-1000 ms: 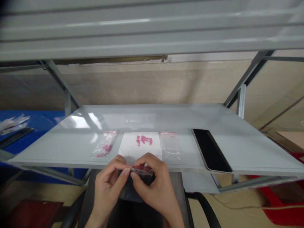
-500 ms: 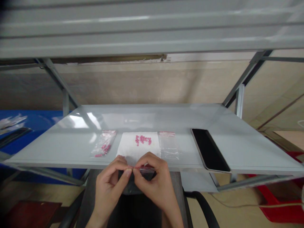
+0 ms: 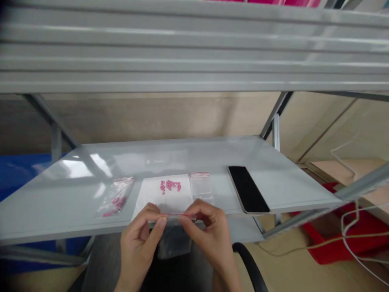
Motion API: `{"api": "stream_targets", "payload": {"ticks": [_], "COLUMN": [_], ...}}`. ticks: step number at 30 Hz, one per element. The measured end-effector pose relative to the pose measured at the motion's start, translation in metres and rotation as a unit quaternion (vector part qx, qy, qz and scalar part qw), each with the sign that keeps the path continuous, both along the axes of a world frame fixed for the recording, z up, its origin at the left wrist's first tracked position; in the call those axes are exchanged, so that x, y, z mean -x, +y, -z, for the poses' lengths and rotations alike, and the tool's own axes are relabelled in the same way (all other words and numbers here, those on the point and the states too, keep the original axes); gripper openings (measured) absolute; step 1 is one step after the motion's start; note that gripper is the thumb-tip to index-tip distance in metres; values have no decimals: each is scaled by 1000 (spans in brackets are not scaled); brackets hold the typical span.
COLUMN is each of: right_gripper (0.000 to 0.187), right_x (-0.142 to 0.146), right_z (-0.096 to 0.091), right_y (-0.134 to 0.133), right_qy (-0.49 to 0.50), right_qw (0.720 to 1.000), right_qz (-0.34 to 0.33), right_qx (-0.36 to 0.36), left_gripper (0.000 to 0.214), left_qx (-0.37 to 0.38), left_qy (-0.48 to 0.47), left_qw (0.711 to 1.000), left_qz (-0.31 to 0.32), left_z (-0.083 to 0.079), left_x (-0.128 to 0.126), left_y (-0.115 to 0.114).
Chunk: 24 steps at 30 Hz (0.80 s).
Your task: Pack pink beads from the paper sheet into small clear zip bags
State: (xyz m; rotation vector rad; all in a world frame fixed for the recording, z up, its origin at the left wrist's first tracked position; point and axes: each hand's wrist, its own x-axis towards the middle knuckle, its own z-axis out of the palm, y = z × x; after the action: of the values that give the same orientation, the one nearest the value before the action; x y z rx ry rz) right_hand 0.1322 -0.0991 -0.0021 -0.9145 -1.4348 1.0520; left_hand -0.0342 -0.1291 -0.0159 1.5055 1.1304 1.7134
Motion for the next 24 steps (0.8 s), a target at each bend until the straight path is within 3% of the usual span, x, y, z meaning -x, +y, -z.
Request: {"api": "stream_targets", "payload": {"ticks": [8,15,19,24], "right_gripper": [13,36,37,25], "right_x": [-36,-52,-50,-47], "right_z": [-13,-32,-27,-20], "right_y": [28,82,105,117], "right_qy": [-8,-77,-143,-235], "right_qw": [993,993,983,957], "right_qz": [114,78,108,172], "right_qx": [22,43,32,10], "left_gripper": [24,24,20,17], "left_qx": [52,121,149,153], "left_qy": [-31,-32,20,132], "left_qw": [998,991,987,979], "left_qz": [23,51,59,34], "left_z": [-15,-30,-30,-30], "left_x": [-32,-40,-40,-36], "left_y": [42,101,118,121]}}
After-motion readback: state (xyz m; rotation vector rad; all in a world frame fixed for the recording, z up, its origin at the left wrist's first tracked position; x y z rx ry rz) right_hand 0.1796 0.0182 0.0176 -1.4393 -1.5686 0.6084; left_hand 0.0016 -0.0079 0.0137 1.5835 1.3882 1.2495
